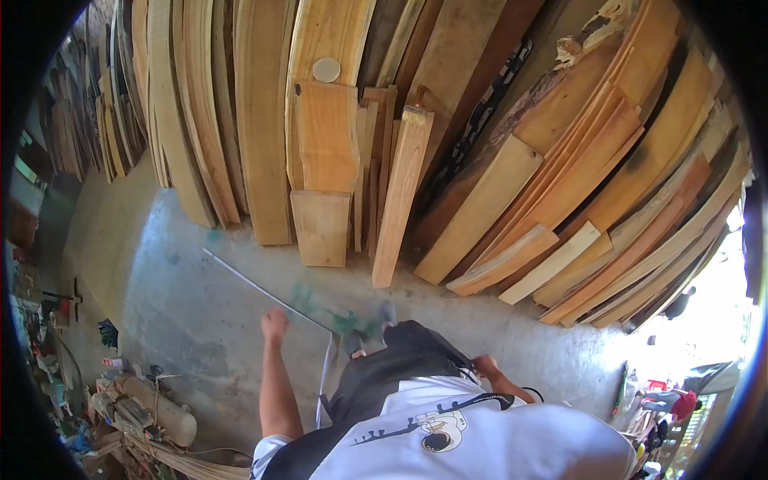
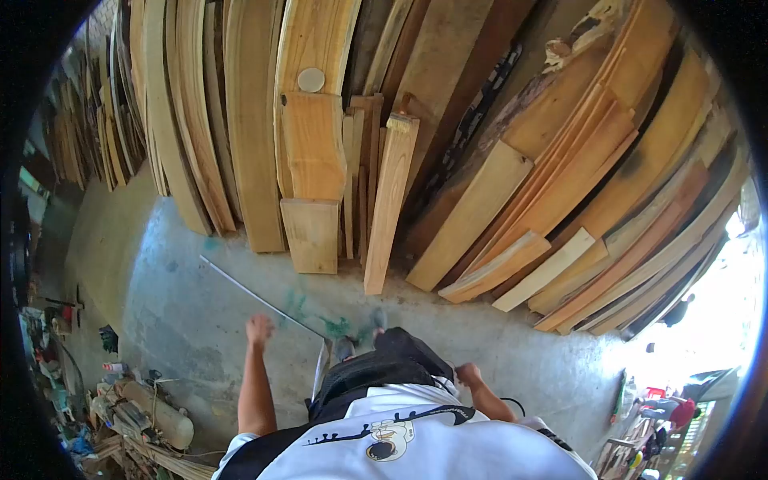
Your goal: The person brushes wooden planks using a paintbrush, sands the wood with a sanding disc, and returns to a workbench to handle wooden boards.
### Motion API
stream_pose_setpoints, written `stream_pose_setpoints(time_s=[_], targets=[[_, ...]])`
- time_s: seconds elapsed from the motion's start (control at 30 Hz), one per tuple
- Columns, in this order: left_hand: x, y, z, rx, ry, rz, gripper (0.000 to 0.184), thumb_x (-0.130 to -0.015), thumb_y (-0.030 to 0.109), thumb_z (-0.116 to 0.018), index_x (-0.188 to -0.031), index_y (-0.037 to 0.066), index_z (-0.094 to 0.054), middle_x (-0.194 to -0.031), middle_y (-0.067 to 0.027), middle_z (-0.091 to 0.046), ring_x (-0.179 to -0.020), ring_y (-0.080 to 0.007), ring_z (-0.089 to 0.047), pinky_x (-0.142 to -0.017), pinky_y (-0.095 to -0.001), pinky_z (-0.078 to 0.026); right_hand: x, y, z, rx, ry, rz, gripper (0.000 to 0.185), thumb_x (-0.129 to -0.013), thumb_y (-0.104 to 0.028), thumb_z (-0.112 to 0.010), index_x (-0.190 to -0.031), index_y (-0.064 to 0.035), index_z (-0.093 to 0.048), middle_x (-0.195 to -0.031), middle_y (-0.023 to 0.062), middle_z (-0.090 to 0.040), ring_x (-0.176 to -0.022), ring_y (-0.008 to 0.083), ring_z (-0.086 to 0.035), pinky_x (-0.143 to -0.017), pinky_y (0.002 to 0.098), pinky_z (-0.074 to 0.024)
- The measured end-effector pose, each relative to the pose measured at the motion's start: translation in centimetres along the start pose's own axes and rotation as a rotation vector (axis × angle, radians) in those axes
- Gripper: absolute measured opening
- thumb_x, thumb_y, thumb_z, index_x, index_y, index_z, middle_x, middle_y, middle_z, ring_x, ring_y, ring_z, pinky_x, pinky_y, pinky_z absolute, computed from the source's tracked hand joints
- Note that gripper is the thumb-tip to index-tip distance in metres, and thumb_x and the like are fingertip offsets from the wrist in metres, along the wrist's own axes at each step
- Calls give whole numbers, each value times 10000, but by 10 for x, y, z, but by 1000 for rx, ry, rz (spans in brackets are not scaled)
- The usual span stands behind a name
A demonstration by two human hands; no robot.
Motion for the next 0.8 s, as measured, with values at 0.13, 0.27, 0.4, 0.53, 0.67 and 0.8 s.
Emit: stream_pose_setpoints(time_s=[0.13,0.27,0.4,0.53,0.67,0.8], targets=[[16,122,-49,-133,91,-205,270,-959,305,-556,-1033,49,-599,-811,-51,-651,-667,-150,-631,-528,-263,-463,-80,-116,73,132,62,229,206,-848,-224,-572,-712,-105,-669,-654,70,-663,-572,189,-644,-524,369,-513],[7,50,-32,-342,160,-223,276,-936,253,-571,-959,-13,-636,-805,-74,-654,-658,-141,-603,-574,-305,-486,-147,-278,177,-630,196,257,352,-934,-394,-577,-805,-69,-621,-687,55,-636,-542,162,-622,-454,313,-503],[125,-64,-19,-547,101,457,284,-900,271,-526,-840,33,-669,-716,-119,-661,-626,-184,-639,-590,-333,-505,-177,-453,273,-896,74,466,348,-895,-451,-650,-1007,-128,-582,-685,7,-594,-540,116,-598,-438,269,-494],[228,-108,11,-909,250,550,394,-848,337,-577,-868,-33,-711,-828,-179,-711,-749,-305,-687,-704,-427,-514,-199,-569,377,-1210,72,589,414,-814,-538,-701,-944,-161,-590,-656,-32,-498,-503,100,-496,-450,268,-458],[259,-105,-2,-732,324,638,373,-850,313,-594,-953,-31,-693,-888,-163,-709,-790,-274,-669,-731,-406,-506,-252,-634,423,-1352,-27,385,1015,-619,-615,-826,-1286,31,-416,-1172,232,-551,-953,361,-612,-784,468,-557],[214,-83,-15,-497,364,518,375,-852,289,-610,-1038,-30,-674,-949,-146,-706,-831,-244,-651,-757,-385,-499,-282,-671,431,-1441,-174,355,775,-699,-468,-837,-1255,-60,-484,-1167,181,-569,-953,316,-623,-770,432,-559]])
Point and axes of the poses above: each hand's wrist, its own x-axis away from the middle knuckle, its own z-axis out of the back of the hand, y = z × x, the point moved 10 cm from there along -x, towards the middle knuckle
